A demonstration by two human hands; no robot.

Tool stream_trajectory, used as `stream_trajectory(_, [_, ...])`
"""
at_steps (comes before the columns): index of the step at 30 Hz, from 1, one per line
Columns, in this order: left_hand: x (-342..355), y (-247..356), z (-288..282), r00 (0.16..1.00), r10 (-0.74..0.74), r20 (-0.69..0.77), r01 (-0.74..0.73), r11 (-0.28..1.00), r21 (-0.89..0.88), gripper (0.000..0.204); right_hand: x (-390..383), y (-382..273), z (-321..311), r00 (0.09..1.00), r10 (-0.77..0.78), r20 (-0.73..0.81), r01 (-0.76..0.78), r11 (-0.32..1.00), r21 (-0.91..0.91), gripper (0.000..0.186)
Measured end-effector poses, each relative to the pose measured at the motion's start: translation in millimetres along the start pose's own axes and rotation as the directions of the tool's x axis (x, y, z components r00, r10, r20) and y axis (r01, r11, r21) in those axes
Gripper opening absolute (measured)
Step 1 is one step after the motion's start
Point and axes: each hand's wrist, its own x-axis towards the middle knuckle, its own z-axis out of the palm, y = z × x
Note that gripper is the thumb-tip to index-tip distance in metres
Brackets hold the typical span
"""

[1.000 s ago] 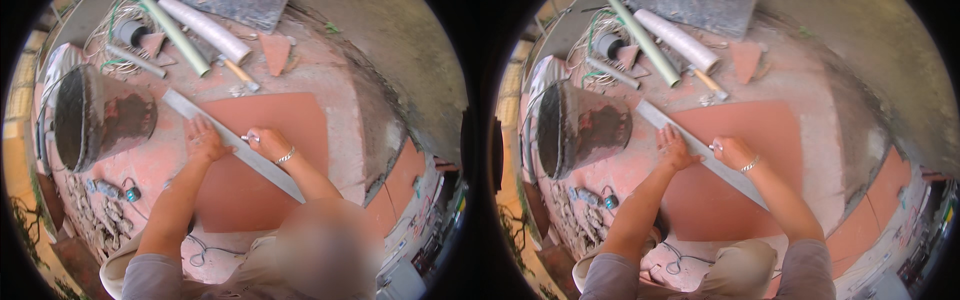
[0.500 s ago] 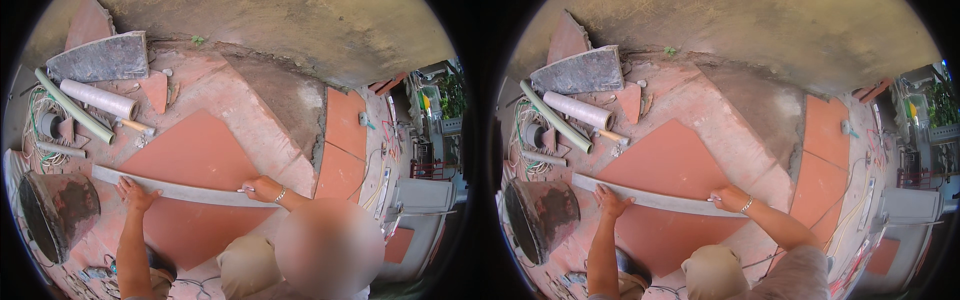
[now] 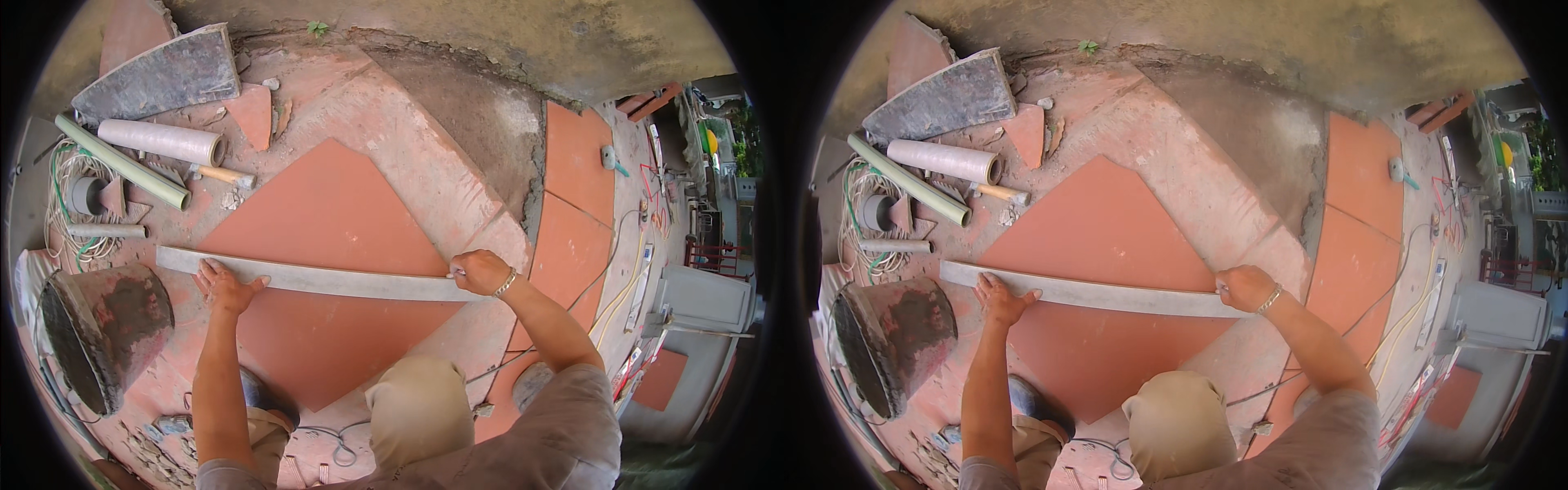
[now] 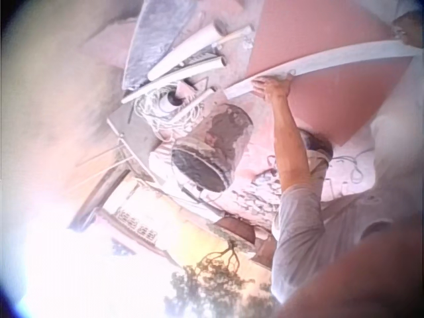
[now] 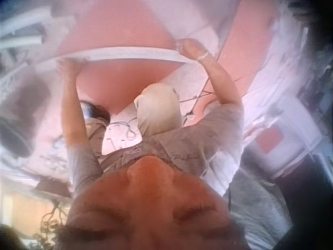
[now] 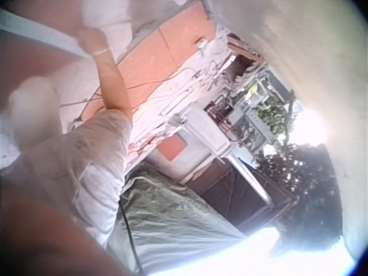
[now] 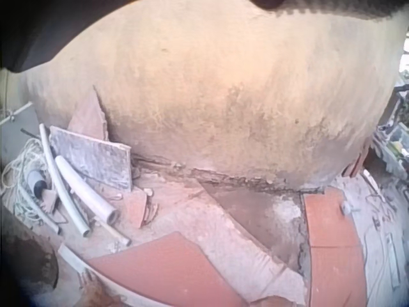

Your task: The person measures a red floor tile with a tape measure and marks it with a pencil. They then use a metal straightedge to draw a straight line across the tile. The person handles the tile and tools on a tiled outdoor patio area.

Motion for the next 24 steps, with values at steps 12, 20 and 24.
stream_trajectory(12, [4.8, -5.4, 6.7, 0.994, 0.098, -0.057, -0.093, 0.993, 0.073, 0.148, 11.5, -26.3, 28.3, 0.959, -0.007, -0.282, 0.129, 0.899, 0.418, 0.011])
stream_trajectory(20, [-0.4, -0.4, 3.1, 0.998, 0.051, -0.046, -0.050, 0.999, 0.017, 0.145, -18.1, 10.4, 12.5, 0.984, 0.112, -0.139, -0.103, 0.993, 0.065, 0.010])
stream_trajectory(24, [1.4, -3.7, 5.6, 0.996, 0.062, -0.061, -0.059, 0.998, 0.036, 0.146, -31.8, 13.9, 19.8, 0.923, 0.068, -0.378, 0.002, 0.984, 0.181, 0.013])
